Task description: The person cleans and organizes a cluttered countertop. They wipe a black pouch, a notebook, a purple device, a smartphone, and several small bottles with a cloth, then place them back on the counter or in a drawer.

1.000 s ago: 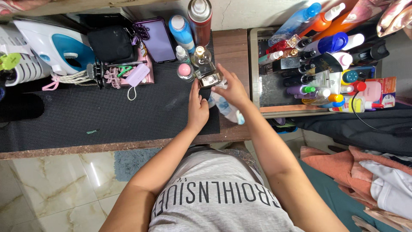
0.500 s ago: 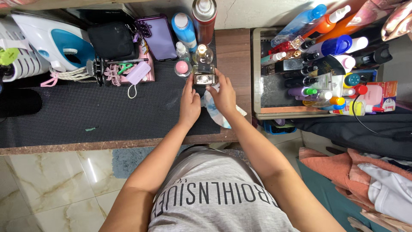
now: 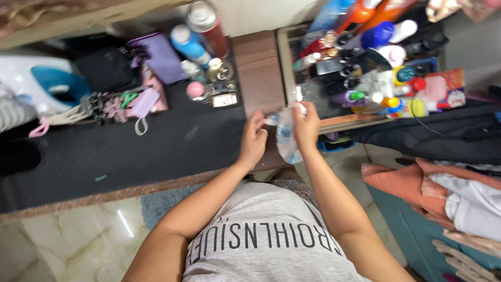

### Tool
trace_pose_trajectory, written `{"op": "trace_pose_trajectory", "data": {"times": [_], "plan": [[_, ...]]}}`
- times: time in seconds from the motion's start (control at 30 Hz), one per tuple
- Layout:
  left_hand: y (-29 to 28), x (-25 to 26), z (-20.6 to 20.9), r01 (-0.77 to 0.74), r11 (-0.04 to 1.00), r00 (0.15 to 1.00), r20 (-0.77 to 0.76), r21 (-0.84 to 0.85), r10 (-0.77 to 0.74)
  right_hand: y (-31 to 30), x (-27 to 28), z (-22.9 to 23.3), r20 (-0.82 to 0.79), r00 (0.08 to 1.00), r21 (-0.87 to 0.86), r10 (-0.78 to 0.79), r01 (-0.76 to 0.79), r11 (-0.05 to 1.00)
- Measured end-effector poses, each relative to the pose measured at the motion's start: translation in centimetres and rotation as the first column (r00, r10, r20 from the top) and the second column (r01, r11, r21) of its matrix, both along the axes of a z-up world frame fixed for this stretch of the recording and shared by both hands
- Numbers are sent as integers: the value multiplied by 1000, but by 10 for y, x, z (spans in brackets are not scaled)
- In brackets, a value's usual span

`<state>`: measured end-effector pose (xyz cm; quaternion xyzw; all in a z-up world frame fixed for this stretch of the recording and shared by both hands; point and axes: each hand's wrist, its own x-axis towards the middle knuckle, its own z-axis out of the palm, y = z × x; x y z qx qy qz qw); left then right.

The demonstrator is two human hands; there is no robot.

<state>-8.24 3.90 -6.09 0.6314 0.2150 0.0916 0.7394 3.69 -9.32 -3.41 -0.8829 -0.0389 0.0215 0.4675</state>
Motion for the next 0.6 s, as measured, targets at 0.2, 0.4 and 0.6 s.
{"op": "trace_pose_trajectory", "data": {"times": [0.2,0.4,0.6], "plan": [[-65,85,8,317,937,944,51,145,-327,-106,30,-17,-32,921,51,-389,390,919],[-130,159,-20,318,843,938,-13,434,-347,-151,61,-51,18,942,70,-336,334,940],[-161,176,-39,238,839,961,5,488,-276,-152,66,-39,-31,947,-74,-319,316,946]]}}
